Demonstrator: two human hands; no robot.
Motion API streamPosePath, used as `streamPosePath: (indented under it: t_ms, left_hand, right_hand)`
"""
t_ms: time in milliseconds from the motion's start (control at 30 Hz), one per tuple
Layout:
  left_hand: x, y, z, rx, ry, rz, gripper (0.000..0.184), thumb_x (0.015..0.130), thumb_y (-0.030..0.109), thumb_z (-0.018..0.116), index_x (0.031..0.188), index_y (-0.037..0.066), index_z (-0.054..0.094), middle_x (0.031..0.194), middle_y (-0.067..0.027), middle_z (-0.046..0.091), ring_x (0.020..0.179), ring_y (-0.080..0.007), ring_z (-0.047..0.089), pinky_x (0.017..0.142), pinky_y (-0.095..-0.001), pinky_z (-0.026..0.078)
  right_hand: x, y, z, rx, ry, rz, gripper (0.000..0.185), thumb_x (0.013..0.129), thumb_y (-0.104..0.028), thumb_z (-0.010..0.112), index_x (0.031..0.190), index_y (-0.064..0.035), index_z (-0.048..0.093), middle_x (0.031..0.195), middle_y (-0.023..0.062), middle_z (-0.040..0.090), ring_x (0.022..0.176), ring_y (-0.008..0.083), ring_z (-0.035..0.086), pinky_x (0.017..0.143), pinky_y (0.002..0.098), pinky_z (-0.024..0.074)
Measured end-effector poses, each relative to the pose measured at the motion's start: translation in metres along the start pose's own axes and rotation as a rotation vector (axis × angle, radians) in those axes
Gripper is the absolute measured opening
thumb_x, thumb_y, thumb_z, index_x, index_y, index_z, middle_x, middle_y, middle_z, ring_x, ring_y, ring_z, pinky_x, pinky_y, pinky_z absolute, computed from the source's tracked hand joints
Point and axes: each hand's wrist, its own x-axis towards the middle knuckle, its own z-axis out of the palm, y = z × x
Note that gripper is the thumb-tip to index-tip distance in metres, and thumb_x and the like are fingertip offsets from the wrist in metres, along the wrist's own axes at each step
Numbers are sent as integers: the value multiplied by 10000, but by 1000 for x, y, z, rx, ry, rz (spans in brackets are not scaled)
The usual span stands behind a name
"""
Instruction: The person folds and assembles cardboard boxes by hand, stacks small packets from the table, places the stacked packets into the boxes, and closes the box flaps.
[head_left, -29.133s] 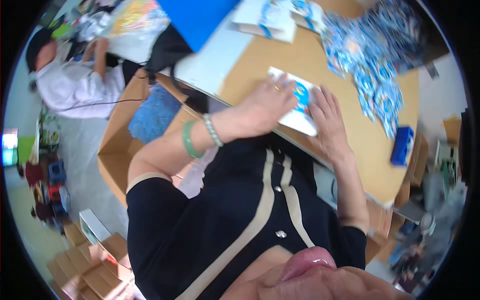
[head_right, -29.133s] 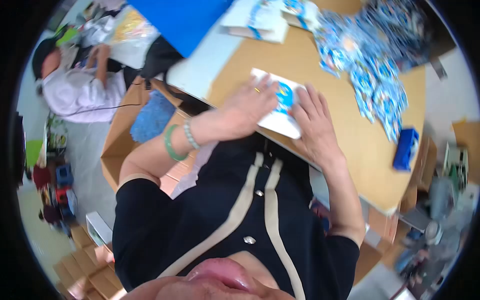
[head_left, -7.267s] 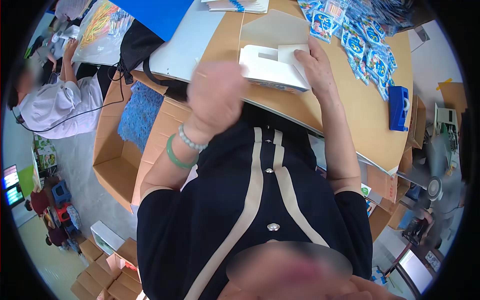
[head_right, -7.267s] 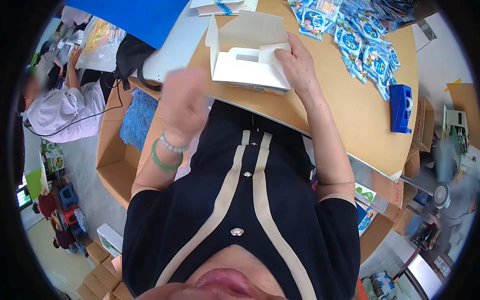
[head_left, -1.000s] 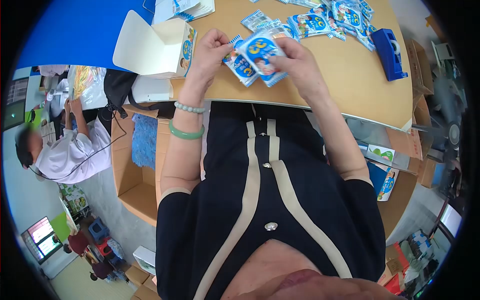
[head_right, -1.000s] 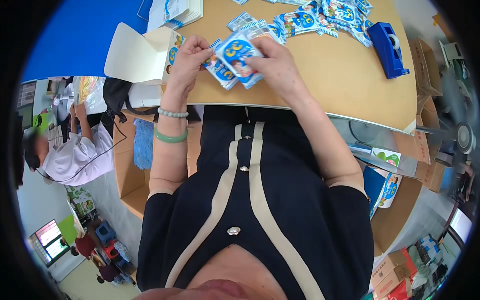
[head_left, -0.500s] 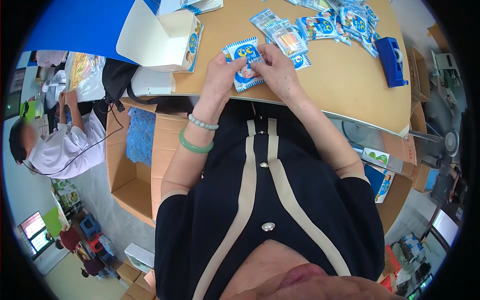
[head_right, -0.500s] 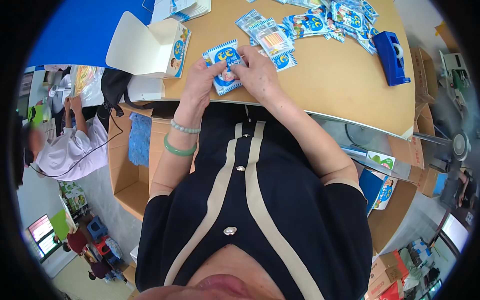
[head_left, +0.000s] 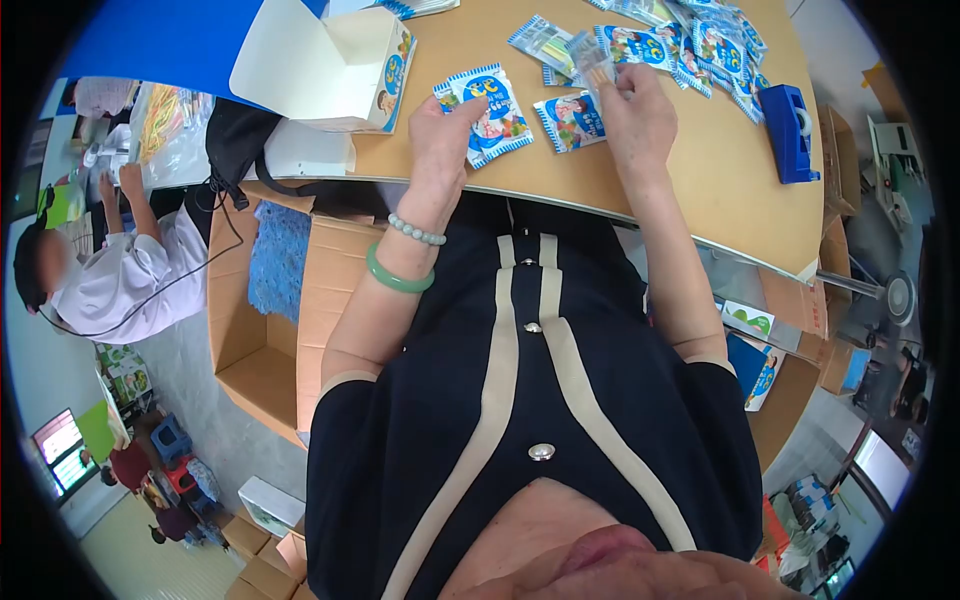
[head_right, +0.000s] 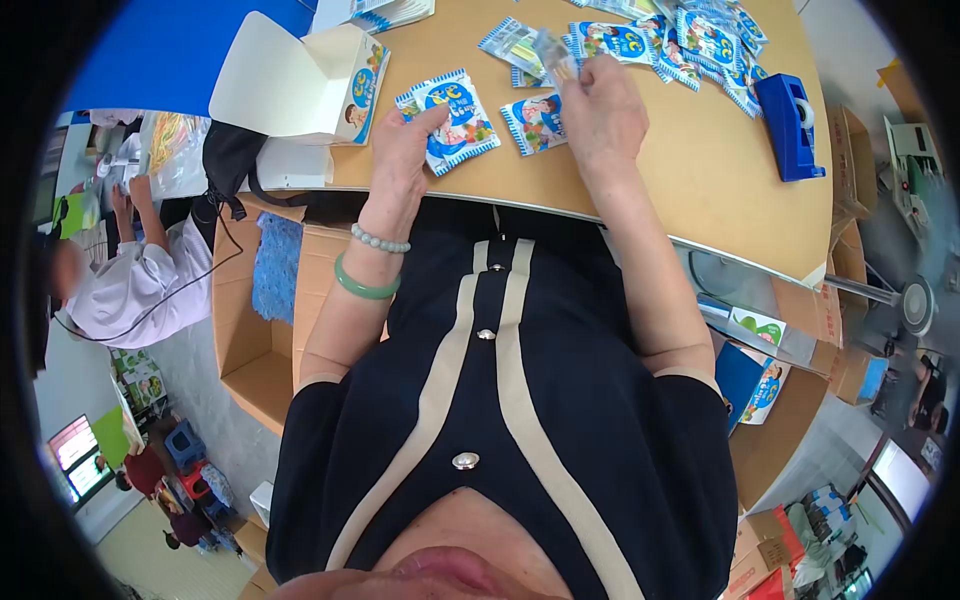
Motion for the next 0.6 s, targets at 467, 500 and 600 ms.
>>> streamPosePath:
  t_ms: [467, 500, 600]
  left_hand:
    - [-2, -2, 9, 123, -26, 63, 272, 837, -13, 689, 1097, -40, 614, 1010, -123, 705, 809, -183, 703, 683, -316, 589]
    - [2, -5, 8, 92, -20, 62, 268, 821, -23, 693, 1079, -37, 621, 991, -116, 708, 806, -177, 701, 682, -311, 582]
    - [5, -7, 9, 56, -6, 58, 266, 801, -39, 693, 1058, -35, 627, 969, -112, 711, 804, -175, 700, 683, -306, 575]
  right_hand:
    - [-75, -27, 28, 182, -257, -610, 260, 795, -44, 695, 1022, -43, 569, 1265, 152, 608, 1102, 367, 579, 887, 445, 499]
    - [-70, -22, 20, 172, -251, -608, 260, 795, -44, 695, 1022, -43, 569, 1265, 152, 608, 1102, 367, 579, 887, 445, 499]
    - [-45, -1, -15, 19, -201, -706, 254, 812, -63, 684, 1046, -45, 588, 1308, 153, 591, 1141, 369, 571, 918, 431, 496]
